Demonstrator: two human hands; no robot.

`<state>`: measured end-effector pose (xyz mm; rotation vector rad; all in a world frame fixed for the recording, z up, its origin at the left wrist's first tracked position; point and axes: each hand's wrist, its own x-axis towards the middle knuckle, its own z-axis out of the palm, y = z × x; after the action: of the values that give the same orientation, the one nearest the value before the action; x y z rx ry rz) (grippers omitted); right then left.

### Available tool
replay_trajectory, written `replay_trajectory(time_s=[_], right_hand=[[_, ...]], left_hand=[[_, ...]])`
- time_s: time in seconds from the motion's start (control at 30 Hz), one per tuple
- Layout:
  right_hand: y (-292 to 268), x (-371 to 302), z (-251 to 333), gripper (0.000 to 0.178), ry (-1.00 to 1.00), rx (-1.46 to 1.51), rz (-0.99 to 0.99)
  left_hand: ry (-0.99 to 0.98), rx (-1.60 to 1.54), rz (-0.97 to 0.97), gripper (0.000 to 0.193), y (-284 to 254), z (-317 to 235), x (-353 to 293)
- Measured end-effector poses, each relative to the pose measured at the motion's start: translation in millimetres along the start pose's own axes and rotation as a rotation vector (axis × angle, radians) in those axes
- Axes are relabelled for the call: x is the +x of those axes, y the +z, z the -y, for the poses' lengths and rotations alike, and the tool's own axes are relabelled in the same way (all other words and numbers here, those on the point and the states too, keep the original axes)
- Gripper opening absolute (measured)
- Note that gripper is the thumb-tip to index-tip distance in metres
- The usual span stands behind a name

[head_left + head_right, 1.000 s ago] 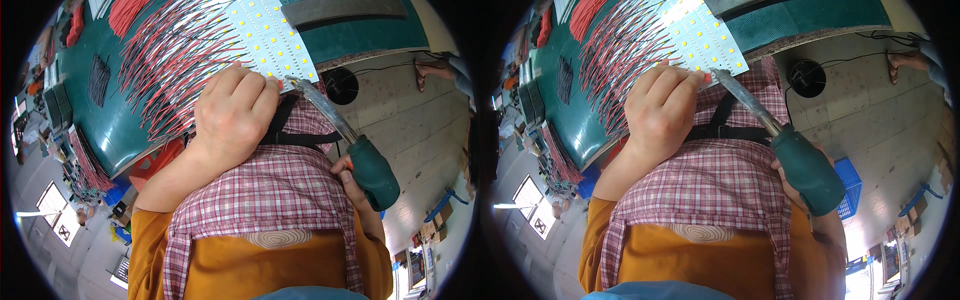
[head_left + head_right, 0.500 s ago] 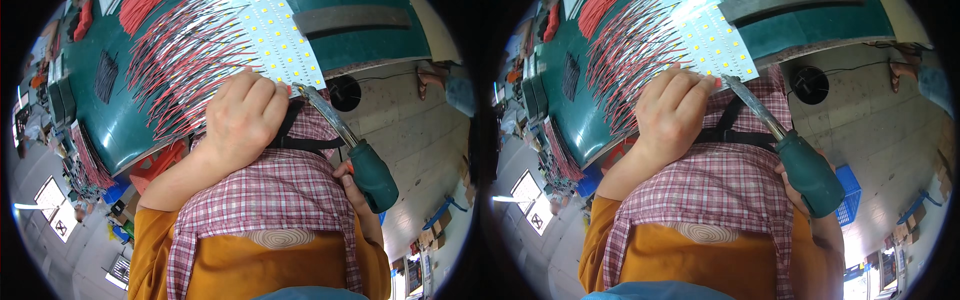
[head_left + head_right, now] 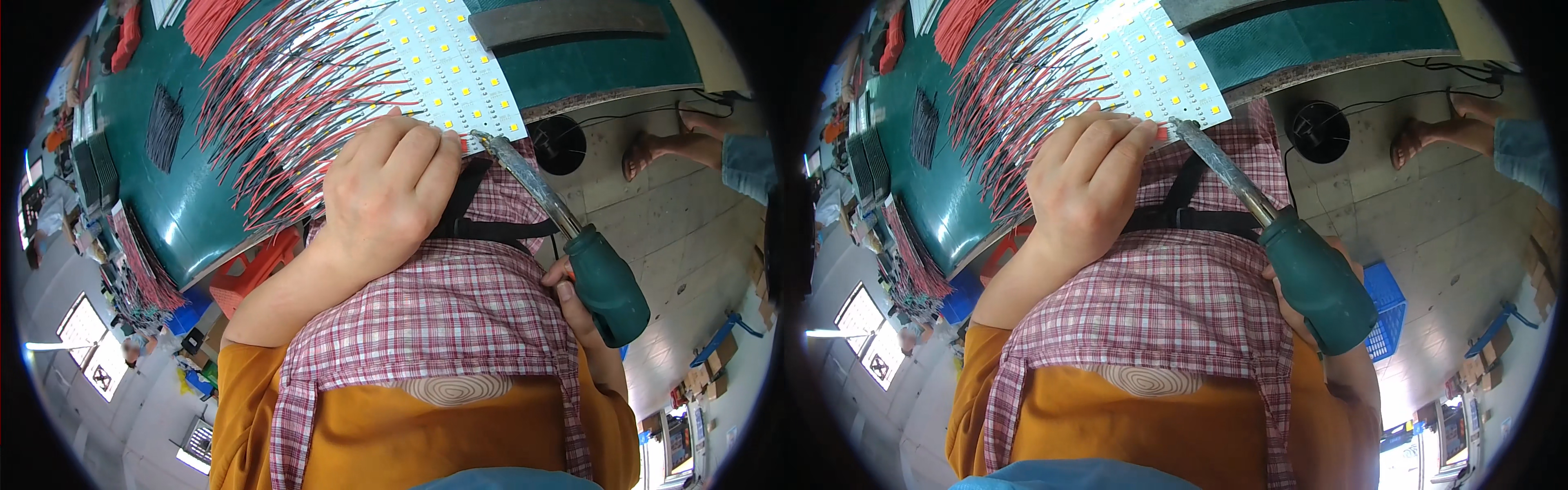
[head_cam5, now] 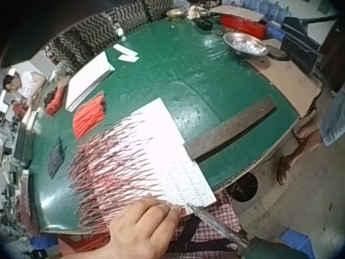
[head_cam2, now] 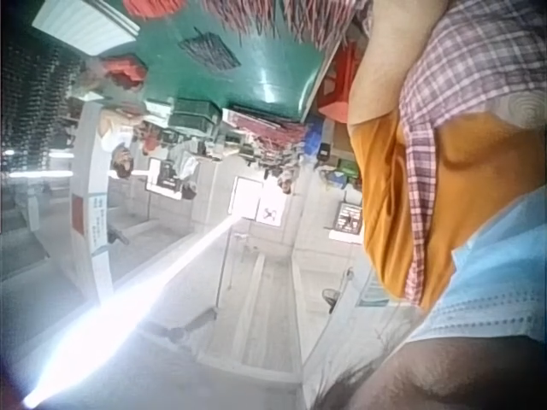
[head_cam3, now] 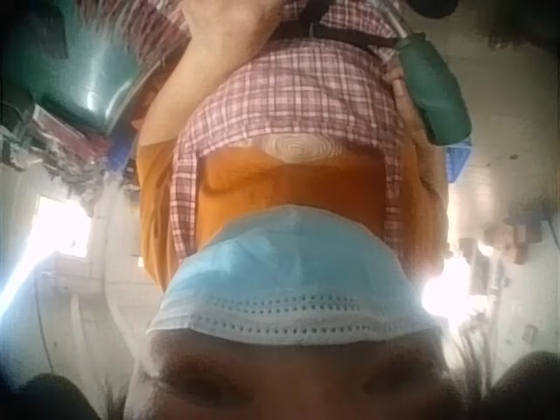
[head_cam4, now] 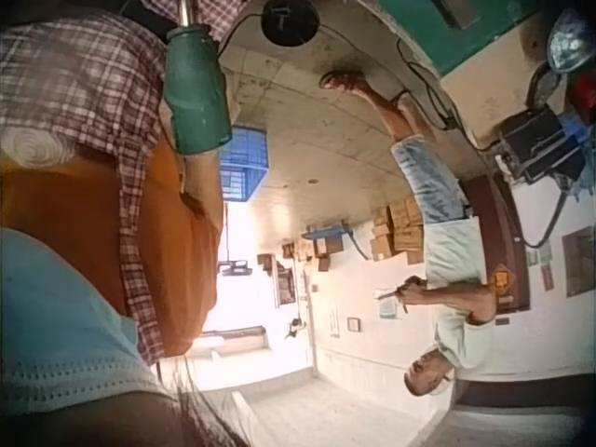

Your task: Soldering bundles of red and black wires onto an LED light panel.

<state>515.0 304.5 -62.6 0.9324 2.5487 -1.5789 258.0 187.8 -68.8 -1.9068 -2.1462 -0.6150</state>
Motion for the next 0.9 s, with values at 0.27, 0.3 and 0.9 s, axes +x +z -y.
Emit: replay_trajectory(time_s=[0.27,0.3,0.9], right_hand=[[0,-5,-8,0.016,0.113,0.274,0.003],[-1,-4,-7,0.015,0.058,0.357,0.023],[-1,-2,-13,0.023,0.042,0.502,0.054]], left_hand=[[-0.027,0.004,0.043,0.016,-4,-4,2],[-0.011,0.012,0.034,0.017,-3,-3,2],[-0.087,-0.096,0.017,0.020,-14,8,-8]])
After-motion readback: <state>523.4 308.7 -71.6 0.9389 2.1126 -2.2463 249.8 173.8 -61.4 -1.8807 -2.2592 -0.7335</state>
